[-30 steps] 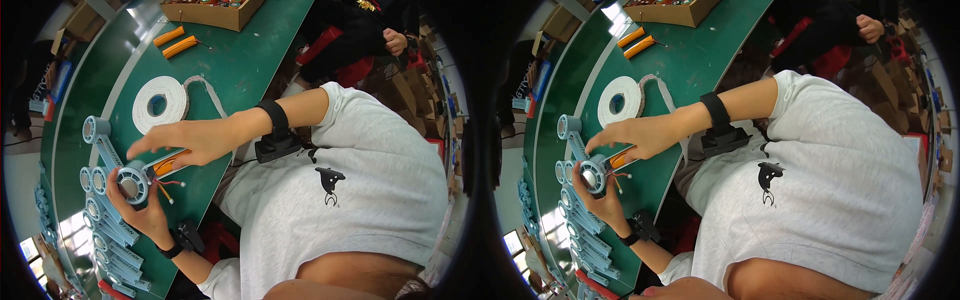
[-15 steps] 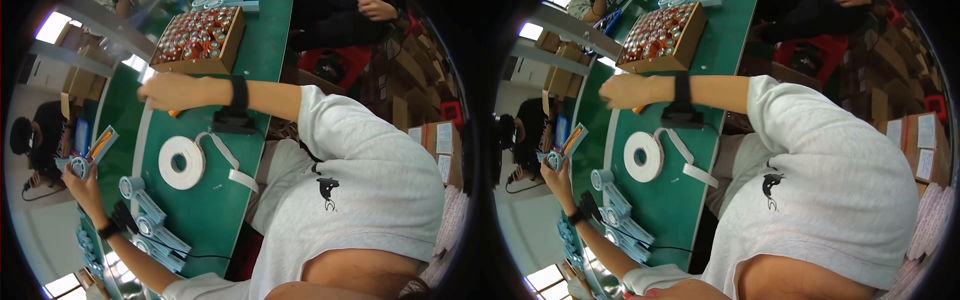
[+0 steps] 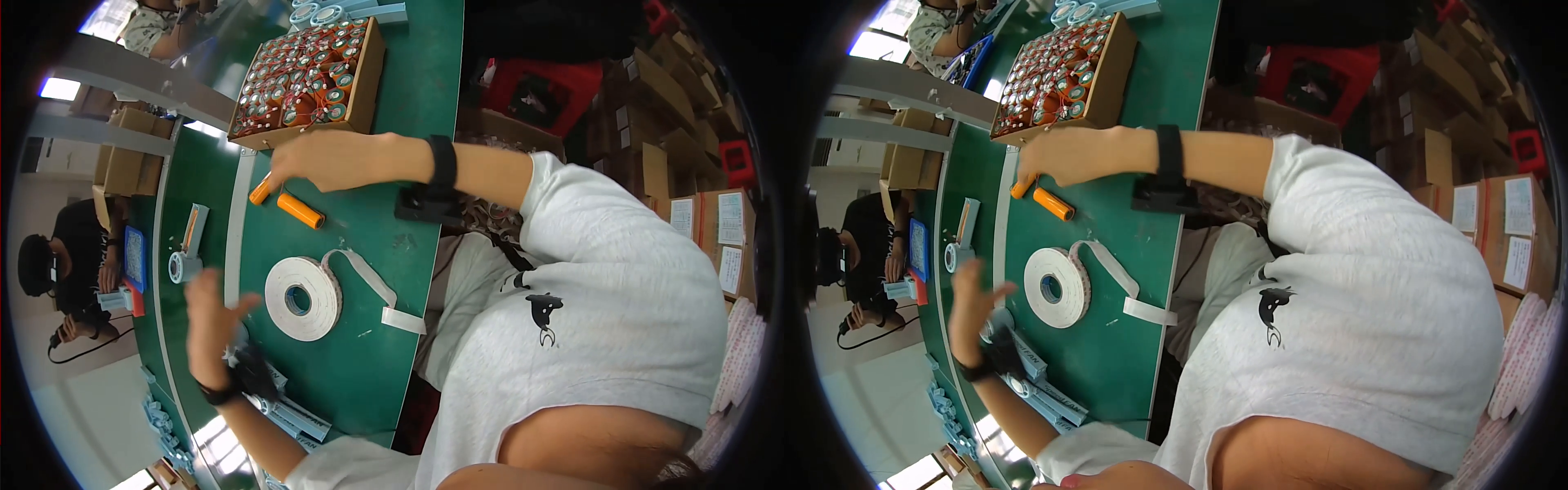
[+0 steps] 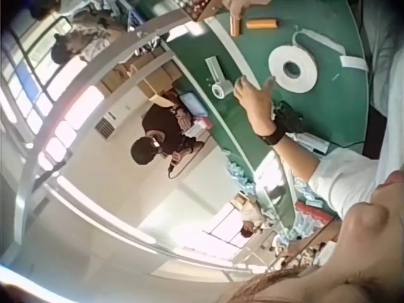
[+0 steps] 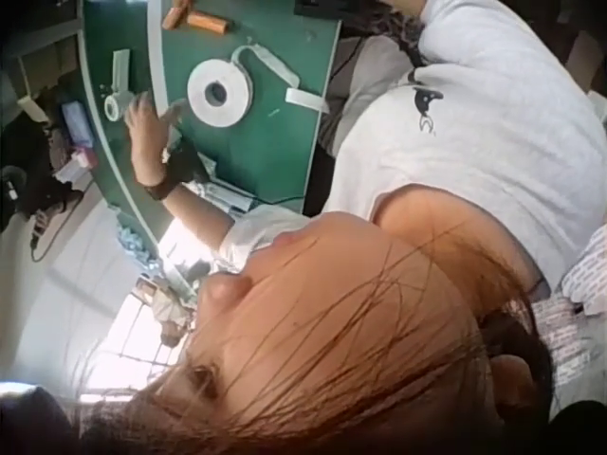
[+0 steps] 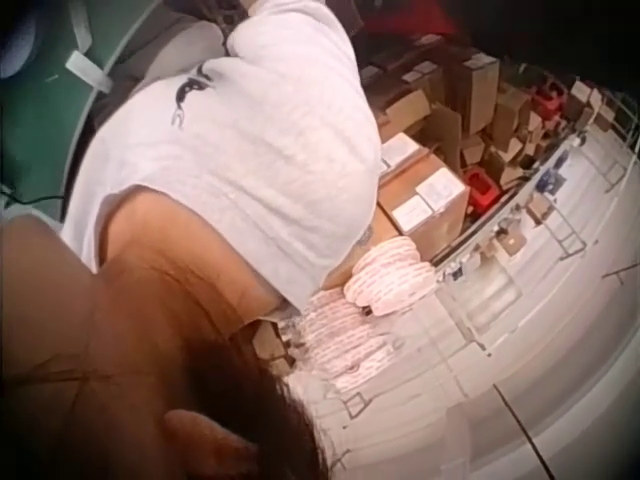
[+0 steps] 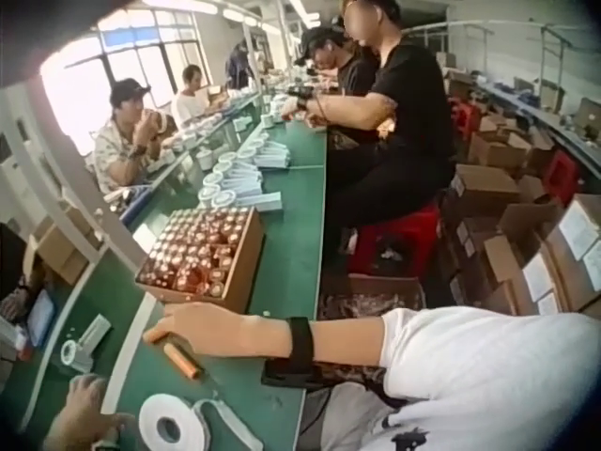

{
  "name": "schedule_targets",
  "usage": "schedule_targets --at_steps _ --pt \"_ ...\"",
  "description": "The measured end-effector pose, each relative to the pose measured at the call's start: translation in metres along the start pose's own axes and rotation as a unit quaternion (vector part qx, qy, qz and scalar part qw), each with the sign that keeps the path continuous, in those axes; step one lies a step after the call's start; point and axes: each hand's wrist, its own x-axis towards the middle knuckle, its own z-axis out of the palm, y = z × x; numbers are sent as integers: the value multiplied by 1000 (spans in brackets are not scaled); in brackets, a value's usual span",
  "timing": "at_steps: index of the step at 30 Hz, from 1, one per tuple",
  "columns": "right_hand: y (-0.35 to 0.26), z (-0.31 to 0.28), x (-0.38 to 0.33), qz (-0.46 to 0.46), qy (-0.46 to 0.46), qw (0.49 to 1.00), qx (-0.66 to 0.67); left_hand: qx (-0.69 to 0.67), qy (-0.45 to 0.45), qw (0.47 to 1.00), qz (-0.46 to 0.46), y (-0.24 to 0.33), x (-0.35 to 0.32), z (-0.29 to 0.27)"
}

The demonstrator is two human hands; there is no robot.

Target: The person picks up a battery, applies double-sided tape to it by hand, and presses the battery into a fan housing. They repeat this process for several units, occasionally moving finished fans aside on the table.

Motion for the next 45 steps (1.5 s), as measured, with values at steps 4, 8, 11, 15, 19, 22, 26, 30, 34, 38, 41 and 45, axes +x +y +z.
schedule_targets --at_steps 4,8,11,15,19,22,26,30,34,38,41,45 --pt "-34 25 18 183 -169 968 17 37 -20 999 -26 135 -55 -4" --pt "-23 43 14 156 -193 969 -1 -2 63 989 -131 148 -48 42" --pt "-21 33 9 152 -139 964 166 -120 133 973 -147 136 -65 51" --pt "-59 1 -13 258 -124 797 532 -50 300 930 -208 155 -77 51" --pt "-108 10 -25 256 -157 783 545 -71 353 918 -167 150 -81 54" --pt "-116 7 -31 212 -126 785 568 -83 397 886 -226 145 -83 46" --pt "-103 -15 -41 71 -381 849 360 -193 459 815 -296 117 -98 43" --pt "-84 -22 -39 168 -284 861 387 -141 477 815 -298 120 -98 47" --pt "-109 -16 7 129 -17 881 455 -73 473 835 -271 137 -93 48" --pt "-138 35 36 124 -25 879 460 -37 481 844 -234 142 -87 54" --pt "-140 48 30 166 19 869 466 -21 478 851 -218 149 -74 53" --pt "-159 67 37 191 173 772 582 1 432 861 -270 154 -83 40"
